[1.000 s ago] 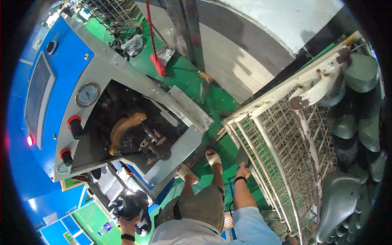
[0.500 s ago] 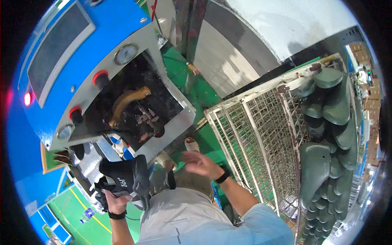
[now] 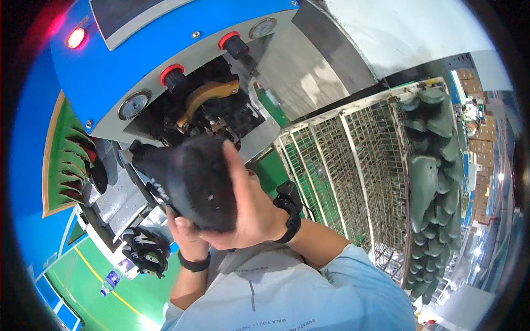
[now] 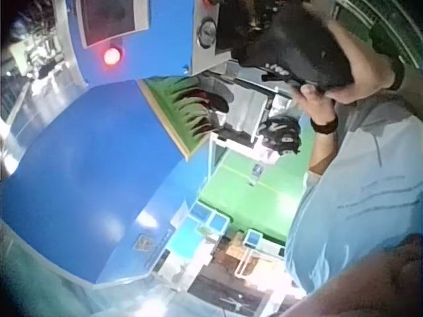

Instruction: Operate a shoe-lasting machine to shape the upper around a shoe last.

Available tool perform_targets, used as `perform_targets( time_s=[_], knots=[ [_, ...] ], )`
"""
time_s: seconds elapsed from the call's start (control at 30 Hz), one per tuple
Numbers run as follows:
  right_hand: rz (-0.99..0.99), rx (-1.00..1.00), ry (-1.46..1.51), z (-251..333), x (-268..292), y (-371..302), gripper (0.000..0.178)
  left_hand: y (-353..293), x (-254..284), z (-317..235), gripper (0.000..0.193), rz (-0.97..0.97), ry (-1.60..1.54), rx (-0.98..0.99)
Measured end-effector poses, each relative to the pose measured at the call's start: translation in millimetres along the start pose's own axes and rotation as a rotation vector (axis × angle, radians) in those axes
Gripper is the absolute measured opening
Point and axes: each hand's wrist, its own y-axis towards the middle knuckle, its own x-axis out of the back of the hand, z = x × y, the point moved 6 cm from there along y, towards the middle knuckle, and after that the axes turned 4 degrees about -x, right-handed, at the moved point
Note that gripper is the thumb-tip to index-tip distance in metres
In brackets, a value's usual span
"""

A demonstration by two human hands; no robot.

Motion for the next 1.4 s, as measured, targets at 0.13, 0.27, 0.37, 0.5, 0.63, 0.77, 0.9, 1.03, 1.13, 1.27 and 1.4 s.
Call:
perform_targets(
  time_s=[0.13,0.27,0.37,0.5,0.63,0.77,0.9,1.03,1.13,1.27,1.4],
  knots=[
    [0.131,0.117,-0.275,8.4,-19.3,1.8,0.11,5.3,13.4,-18.6,0.051,0.027,0.2,-0.201],
    [0.281,0.037,-0.202,-32.1,-15.9,-4.4,0.105,-11.8,16.2,-14.2,0.033,0.202,0.516,-0.096],
    [0.267,-0.527,0.621,-114.2,11.6,-31.4,0.096,-25.1,-3.2,-45.8,0.029,0.192,0.283,-0.379],
    [-0.008,-0.699,1.262,-212.9,72.9,-111.5,0.054,-5.7,-23.5,-59.9,0.035,0.251,-0.355,0.24],
    [-0.044,-0.713,0.848,-178.0,87.8,-72.3,0.069,-2.3,-48.0,-13.3,0.037,0.423,0.075,0.295],
    [0.09,-0.462,0.185,-97.0,93.1,2.5,0.084,-14.1,-54.0,14.1,0.037,0.356,0.181,0.287],
    [0.122,-0.427,0.078,-101.2,94.4,47.2,0.084,-17.6,-54.4,32.3,0.034,0.269,0.081,0.434],
    [0.154,-0.417,-0.089,-103.0,62.6,81.2,0.084,-19.6,-42.8,41.1,0.033,0.207,0.156,0.393],
    [0.375,-0.416,-0.582,-106.9,29.5,89.0,0.094,-29.6,-32.0,60.2,0.033,0.162,0.136,0.496],
    [0.317,-0.367,-0.654,-141.7,10.6,87.9,0.095,-35.6,-28.5,71.0,0.034,0.108,0.177,0.417],
    [0.245,-0.446,-0.919,-136.0,-0.5,99.7,0.091,-22.4,-10.6,68.6,0.036,0.098,0.122,0.44]
  ],
)
